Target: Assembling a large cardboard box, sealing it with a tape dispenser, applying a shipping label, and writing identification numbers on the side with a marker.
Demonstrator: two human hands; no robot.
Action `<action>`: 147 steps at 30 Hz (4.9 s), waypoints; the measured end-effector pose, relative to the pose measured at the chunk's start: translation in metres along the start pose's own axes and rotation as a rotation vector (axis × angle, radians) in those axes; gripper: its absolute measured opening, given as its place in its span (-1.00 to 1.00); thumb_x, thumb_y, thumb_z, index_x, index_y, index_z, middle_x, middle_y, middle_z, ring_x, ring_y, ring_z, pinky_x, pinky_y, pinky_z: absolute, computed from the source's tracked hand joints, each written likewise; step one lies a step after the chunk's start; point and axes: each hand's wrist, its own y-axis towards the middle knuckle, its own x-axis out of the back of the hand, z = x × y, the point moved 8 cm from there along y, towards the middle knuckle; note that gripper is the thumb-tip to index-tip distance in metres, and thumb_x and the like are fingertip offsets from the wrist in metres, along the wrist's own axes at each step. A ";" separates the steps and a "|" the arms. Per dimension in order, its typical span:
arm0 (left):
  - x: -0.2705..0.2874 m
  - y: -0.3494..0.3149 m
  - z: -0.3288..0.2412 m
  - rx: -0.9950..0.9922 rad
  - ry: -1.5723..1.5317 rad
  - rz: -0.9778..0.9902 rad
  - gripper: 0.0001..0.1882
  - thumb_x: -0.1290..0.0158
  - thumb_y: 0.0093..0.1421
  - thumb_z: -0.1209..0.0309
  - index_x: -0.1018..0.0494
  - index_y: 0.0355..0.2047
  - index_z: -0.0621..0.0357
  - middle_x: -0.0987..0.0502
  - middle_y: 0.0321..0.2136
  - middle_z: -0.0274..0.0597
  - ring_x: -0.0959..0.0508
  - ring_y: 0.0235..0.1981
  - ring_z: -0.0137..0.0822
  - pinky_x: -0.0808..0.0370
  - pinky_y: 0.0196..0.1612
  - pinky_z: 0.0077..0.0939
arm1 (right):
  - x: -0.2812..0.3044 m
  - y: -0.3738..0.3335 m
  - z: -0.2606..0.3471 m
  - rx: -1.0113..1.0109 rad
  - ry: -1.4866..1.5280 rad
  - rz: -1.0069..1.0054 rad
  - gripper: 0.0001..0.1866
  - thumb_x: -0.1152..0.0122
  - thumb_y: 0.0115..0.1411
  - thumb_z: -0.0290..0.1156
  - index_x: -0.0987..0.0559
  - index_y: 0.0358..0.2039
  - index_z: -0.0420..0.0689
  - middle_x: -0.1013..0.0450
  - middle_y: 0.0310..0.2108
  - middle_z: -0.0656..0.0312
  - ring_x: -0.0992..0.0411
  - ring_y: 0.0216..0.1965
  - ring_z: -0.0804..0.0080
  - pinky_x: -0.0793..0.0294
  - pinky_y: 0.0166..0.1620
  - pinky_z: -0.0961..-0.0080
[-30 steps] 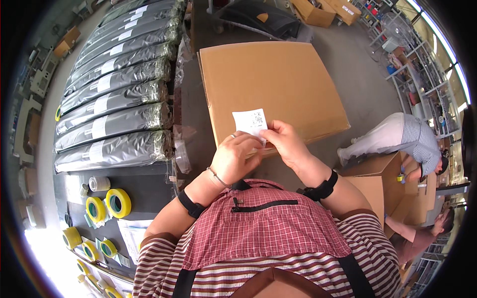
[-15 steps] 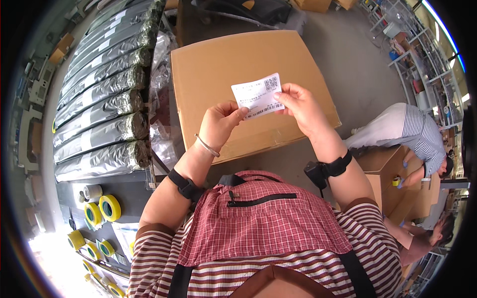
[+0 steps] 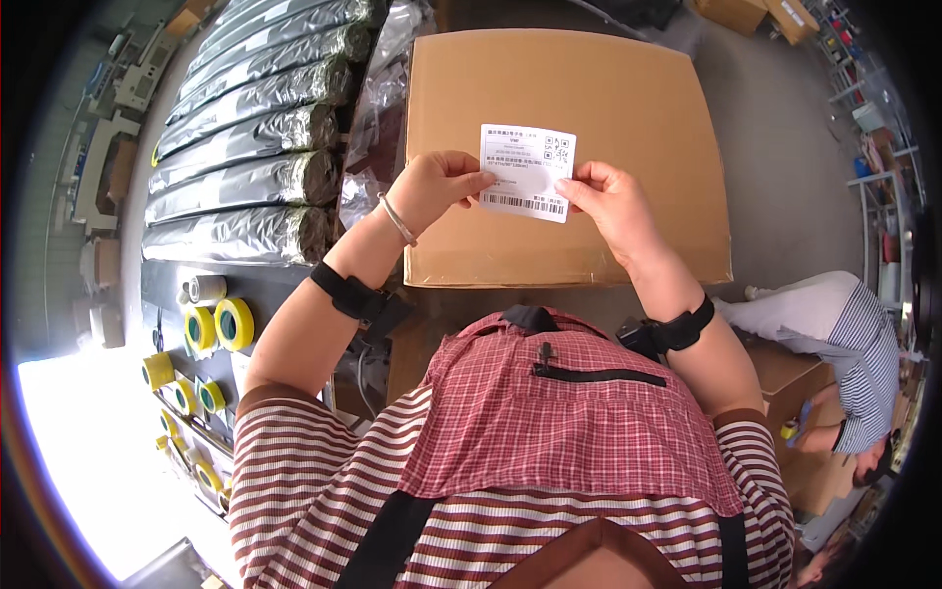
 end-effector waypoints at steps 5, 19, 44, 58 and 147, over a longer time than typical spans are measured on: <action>-0.021 0.015 0.017 0.071 -0.086 -0.038 -0.77 -0.17 0.18 0.37 -0.58 -0.31 0.35 -0.58 -0.50 -0.27 -0.49 -0.51 -0.54 -0.43 -0.44 -0.68 | 0.023 0.013 -0.013 -0.063 -0.058 -0.010 -0.83 -0.25 0.17 -0.45 -0.58 -0.28 -0.28 -0.55 -0.38 0.26 -0.44 -0.33 0.60 -0.42 -0.21 0.63; -0.096 0.028 0.091 0.354 0.002 0.055 -0.77 -0.20 0.13 0.37 -0.59 -0.35 0.36 -0.56 -0.63 -0.28 -0.49 -0.65 -0.55 -0.37 -0.59 -0.69 | 0.070 -0.011 -0.119 -0.292 -0.345 -0.084 -0.77 -0.35 0.04 -0.39 -0.61 -0.37 -0.30 -0.55 -0.46 0.20 -0.47 -0.41 0.51 -0.45 -0.28 0.52; -0.098 0.043 0.070 0.180 0.531 -0.228 -0.12 -0.22 0.00 0.40 0.01 0.24 0.37 -0.61 -0.46 0.06 -0.64 -0.30 -0.06 -0.57 -0.20 -0.31 | 0.072 0.010 -0.096 -0.210 -0.831 -0.191 -0.79 -0.30 -0.05 -0.32 -0.64 -0.41 -0.15 -0.57 -0.47 0.06 -0.56 -0.41 0.22 -0.53 -0.28 0.37; -0.101 0.052 0.049 0.331 0.713 -0.033 -0.13 -0.20 0.03 0.28 0.02 0.25 0.31 -0.58 -0.26 0.13 -0.61 -0.20 -0.07 -0.56 -0.18 -0.25 | 0.081 0.009 -0.061 -0.186 -1.335 -0.133 -0.34 -0.45 -0.10 -0.07 -0.42 -0.17 -0.33 -0.54 -0.37 -0.10 -0.54 -0.26 -0.02 -0.56 -0.20 0.22; 0.062 -0.127 0.193 0.227 -0.387 -0.216 -0.65 0.10 0.31 0.30 -0.39 -0.02 0.29 -0.46 -0.58 -0.23 -0.38 -0.71 -0.45 -0.28 -0.68 -0.61 | -0.034 -0.077 -0.088 0.108 0.276 -0.296 -0.74 -0.11 0.30 -0.34 -0.53 -0.10 -0.22 -0.53 -0.33 0.17 -0.51 -0.35 0.50 -0.53 -0.23 0.56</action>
